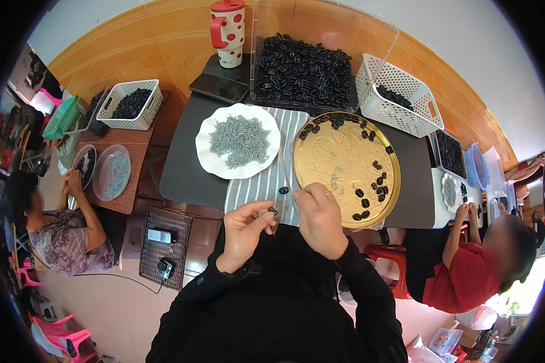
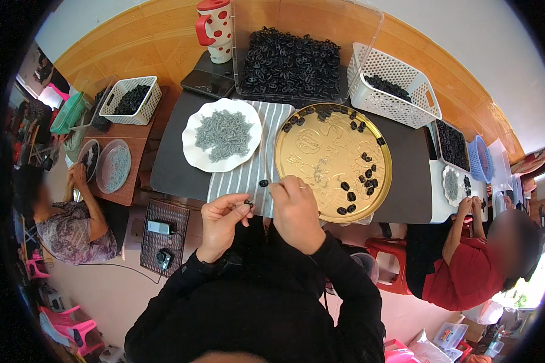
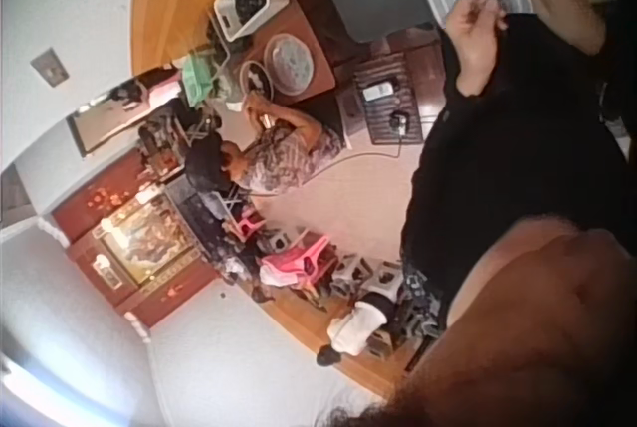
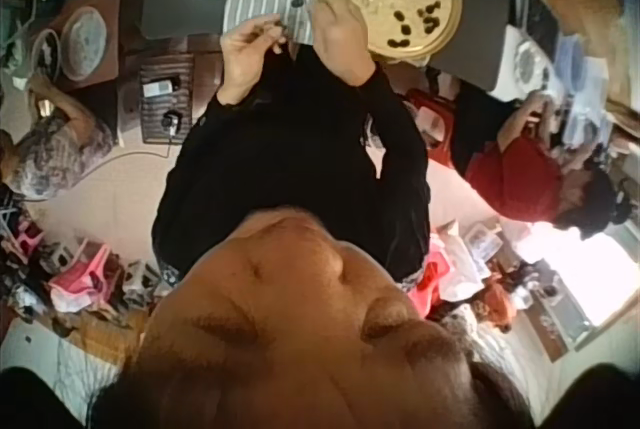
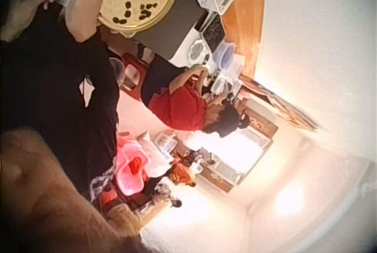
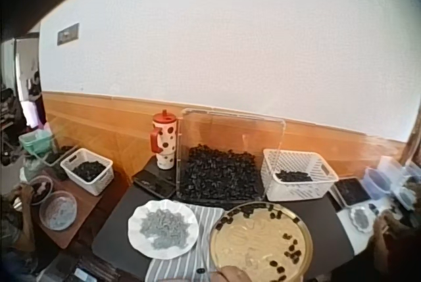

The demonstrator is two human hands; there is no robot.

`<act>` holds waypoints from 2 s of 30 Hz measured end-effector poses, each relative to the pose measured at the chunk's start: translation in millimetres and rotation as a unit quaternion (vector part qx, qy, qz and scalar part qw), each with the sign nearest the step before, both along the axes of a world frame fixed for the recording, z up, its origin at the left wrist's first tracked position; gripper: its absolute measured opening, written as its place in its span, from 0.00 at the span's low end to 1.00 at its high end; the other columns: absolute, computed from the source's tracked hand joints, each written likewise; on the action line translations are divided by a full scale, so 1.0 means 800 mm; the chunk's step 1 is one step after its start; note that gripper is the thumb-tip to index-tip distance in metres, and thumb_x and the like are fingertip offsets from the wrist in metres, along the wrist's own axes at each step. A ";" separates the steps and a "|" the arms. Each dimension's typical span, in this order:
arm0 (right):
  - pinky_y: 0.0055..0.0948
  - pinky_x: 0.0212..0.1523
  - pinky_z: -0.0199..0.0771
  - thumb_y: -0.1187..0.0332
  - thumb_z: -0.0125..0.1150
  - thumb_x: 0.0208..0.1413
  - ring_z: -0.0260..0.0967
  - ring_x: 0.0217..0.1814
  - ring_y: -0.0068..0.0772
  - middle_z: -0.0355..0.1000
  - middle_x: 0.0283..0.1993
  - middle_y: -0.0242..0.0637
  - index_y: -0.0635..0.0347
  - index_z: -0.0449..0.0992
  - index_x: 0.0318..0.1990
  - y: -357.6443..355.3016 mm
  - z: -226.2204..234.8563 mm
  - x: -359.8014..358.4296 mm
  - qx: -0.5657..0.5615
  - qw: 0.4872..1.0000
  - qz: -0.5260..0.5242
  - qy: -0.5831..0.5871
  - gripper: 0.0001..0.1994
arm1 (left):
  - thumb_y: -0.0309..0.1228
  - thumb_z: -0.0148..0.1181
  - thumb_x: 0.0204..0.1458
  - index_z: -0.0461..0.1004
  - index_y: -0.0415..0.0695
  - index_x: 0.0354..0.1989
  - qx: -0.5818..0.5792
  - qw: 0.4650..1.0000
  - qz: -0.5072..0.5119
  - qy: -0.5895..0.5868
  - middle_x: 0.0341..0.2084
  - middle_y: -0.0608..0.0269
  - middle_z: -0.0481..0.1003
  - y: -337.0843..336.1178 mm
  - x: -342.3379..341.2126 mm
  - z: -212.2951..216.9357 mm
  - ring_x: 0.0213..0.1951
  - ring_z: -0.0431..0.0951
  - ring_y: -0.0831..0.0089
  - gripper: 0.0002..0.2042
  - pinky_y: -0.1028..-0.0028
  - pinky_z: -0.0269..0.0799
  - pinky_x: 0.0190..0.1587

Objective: The person picks up a black plastic piece and a metal pin by hand, inserts the pin into the piece, and places the assembled unit onto a gold tray, repeating the process.

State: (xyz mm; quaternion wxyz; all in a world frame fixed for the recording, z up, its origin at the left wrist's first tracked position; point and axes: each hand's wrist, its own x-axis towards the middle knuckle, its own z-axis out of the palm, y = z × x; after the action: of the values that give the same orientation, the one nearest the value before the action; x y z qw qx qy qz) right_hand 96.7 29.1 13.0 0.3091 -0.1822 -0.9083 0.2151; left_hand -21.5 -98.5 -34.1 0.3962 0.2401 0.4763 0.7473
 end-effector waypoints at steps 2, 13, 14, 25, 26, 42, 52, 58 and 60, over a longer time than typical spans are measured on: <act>0.38 0.36 0.63 0.77 0.59 0.43 0.64 0.36 0.43 0.64 0.33 0.42 0.66 0.74 0.35 -0.002 -0.005 -0.016 0.108 0.992 -0.030 -0.060 0.09 | 0.17 0.57 0.52 0.74 0.33 0.45 0.003 1.000 0.006 -0.001 0.28 0.59 0.77 -0.001 -0.006 0.005 0.27 0.74 0.80 0.11 0.82 0.72 0.28; 0.37 0.34 0.64 0.78 0.56 0.39 0.64 0.34 0.43 0.62 0.30 0.43 0.63 0.73 0.30 -0.008 -0.022 -0.039 0.116 0.986 0.000 -0.121 0.07 | 0.17 0.57 0.52 0.75 0.34 0.44 0.025 0.999 0.025 -0.037 0.29 0.59 0.77 -0.013 -0.024 -0.001 0.27 0.74 0.80 0.11 0.83 0.71 0.28; 0.37 0.32 0.66 0.79 0.55 0.38 0.64 0.32 0.44 0.62 0.29 0.44 0.63 0.74 0.31 -0.005 -0.025 -0.036 0.090 0.988 0.031 -0.120 0.09 | 0.17 0.57 0.52 0.75 0.34 0.44 0.027 0.999 0.022 -0.036 0.29 0.59 0.77 -0.013 -0.025 -0.001 0.27 0.74 0.80 0.11 0.83 0.71 0.28; 0.38 0.31 0.68 0.79 0.59 0.45 0.67 0.33 0.47 0.64 0.31 0.45 0.66 0.75 0.34 -0.001 -0.025 -0.039 -0.012 0.999 -0.024 -0.022 0.07 | 0.17 0.56 0.53 0.75 0.34 0.44 0.034 0.999 0.024 -0.012 0.28 0.61 0.77 -0.013 -0.028 -0.005 0.27 0.74 0.81 0.11 0.83 0.71 0.27; 0.39 0.31 0.68 0.78 0.60 0.44 0.67 0.33 0.47 0.64 0.31 0.45 0.66 0.75 0.33 -0.005 -0.026 -0.037 0.005 0.998 -0.037 -0.052 0.07 | 0.17 0.56 0.53 0.75 0.34 0.44 0.030 0.999 0.027 -0.014 0.28 0.61 0.77 -0.013 -0.028 -0.006 0.27 0.74 0.81 0.11 0.83 0.70 0.27; 0.16 0.31 0.65 0.75 0.55 0.57 0.63 0.29 0.13 0.71 0.30 0.25 0.65 0.76 0.39 -0.006 -0.029 -0.013 -0.558 0.820 0.010 0.124 0.06 | 0.16 0.55 0.51 0.76 0.37 0.44 -0.001 1.000 -0.001 0.021 0.27 0.67 0.75 -0.002 -0.017 0.016 0.25 0.72 0.85 0.12 0.86 0.65 0.24; 0.16 0.33 0.65 0.76 0.54 0.57 0.64 0.29 0.14 0.71 0.31 0.27 0.66 0.76 0.40 -0.014 -0.026 0.001 -0.628 0.755 0.054 0.181 0.06 | 0.14 0.54 0.50 0.75 0.35 0.46 0.024 0.999 -0.010 0.037 0.30 0.65 0.73 0.011 0.002 0.019 0.24 0.70 0.85 0.14 0.85 0.63 0.24; 0.16 0.34 0.65 0.76 0.53 0.58 0.63 0.31 0.14 0.71 0.31 0.27 0.67 0.75 0.40 -0.018 -0.021 0.001 -0.591 0.785 0.033 0.181 0.06 | 0.15 0.55 0.50 0.75 0.35 0.45 0.012 0.999 -0.002 0.035 0.29 0.65 0.73 0.012 0.006 0.021 0.24 0.71 0.85 0.14 0.86 0.64 0.24; 0.16 0.34 0.65 0.76 0.53 0.58 0.63 0.31 0.13 0.71 0.31 0.27 0.67 0.74 0.40 -0.019 -0.021 0.001 -0.579 0.794 0.034 0.182 0.06 | 0.15 0.55 0.50 0.76 0.36 0.45 0.007 0.999 0.004 0.034 0.29 0.65 0.73 0.013 0.007 0.021 0.24 0.71 0.85 0.14 0.86 0.65 0.24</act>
State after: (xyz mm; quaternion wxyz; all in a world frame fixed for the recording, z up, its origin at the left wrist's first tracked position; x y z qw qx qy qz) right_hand 97.6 14.0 -3.8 0.2984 -0.2536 -0.5468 0.7400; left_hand -16.3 -88.5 -17.4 0.3747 0.2666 0.4852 0.7438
